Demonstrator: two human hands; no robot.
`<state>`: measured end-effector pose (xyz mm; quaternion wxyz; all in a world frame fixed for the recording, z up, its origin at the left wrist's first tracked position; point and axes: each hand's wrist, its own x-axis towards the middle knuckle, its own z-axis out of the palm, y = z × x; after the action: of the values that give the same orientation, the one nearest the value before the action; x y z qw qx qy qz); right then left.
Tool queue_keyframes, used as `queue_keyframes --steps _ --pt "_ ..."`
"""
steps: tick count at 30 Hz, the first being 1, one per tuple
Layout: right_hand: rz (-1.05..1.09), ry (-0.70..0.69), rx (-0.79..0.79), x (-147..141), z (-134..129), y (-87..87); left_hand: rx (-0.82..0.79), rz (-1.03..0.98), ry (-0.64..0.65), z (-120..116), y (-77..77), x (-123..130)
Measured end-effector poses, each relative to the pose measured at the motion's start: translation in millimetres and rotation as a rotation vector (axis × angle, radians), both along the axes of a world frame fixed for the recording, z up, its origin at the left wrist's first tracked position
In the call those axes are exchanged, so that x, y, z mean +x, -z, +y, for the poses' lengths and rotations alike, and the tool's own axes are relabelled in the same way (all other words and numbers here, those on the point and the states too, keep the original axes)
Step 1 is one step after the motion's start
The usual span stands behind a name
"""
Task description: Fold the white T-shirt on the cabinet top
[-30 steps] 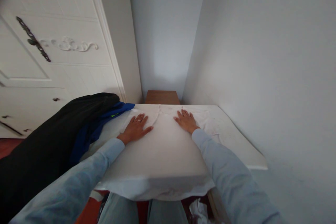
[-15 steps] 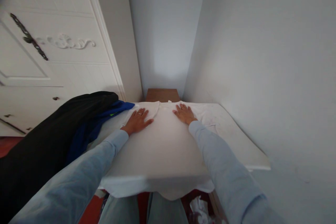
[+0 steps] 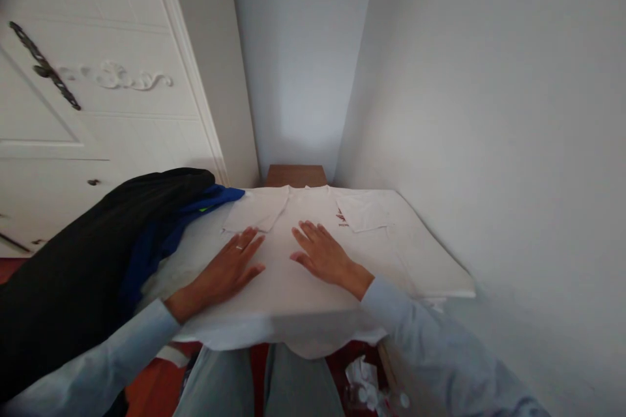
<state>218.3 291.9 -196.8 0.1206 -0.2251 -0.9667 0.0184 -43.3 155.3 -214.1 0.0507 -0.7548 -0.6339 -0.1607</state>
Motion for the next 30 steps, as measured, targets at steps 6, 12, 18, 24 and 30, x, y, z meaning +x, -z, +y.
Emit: queue_keyframes --steps 6,12,18,24,30 --pt "-0.102 -0.036 -0.11 59 -34 10.9 0.011 0.0 0.044 -36 13.0 -3" --pt "-0.114 0.165 -0.128 145 -25 12.4 -0.006 -0.023 0.066 -27 13.6 -11" --pt "-0.003 0.444 -0.061 230 -26 33.3 0.012 -0.146 0.066 -24 8.1 -15" --pt "0.594 0.787 -0.046 243 -79 68.8 0.43 -0.438 -0.158 -64 -15.1 12" --pt "1.082 1.022 -0.431 194 -133 140.7 0.907 -0.802 -0.753 -125 47.6 74"
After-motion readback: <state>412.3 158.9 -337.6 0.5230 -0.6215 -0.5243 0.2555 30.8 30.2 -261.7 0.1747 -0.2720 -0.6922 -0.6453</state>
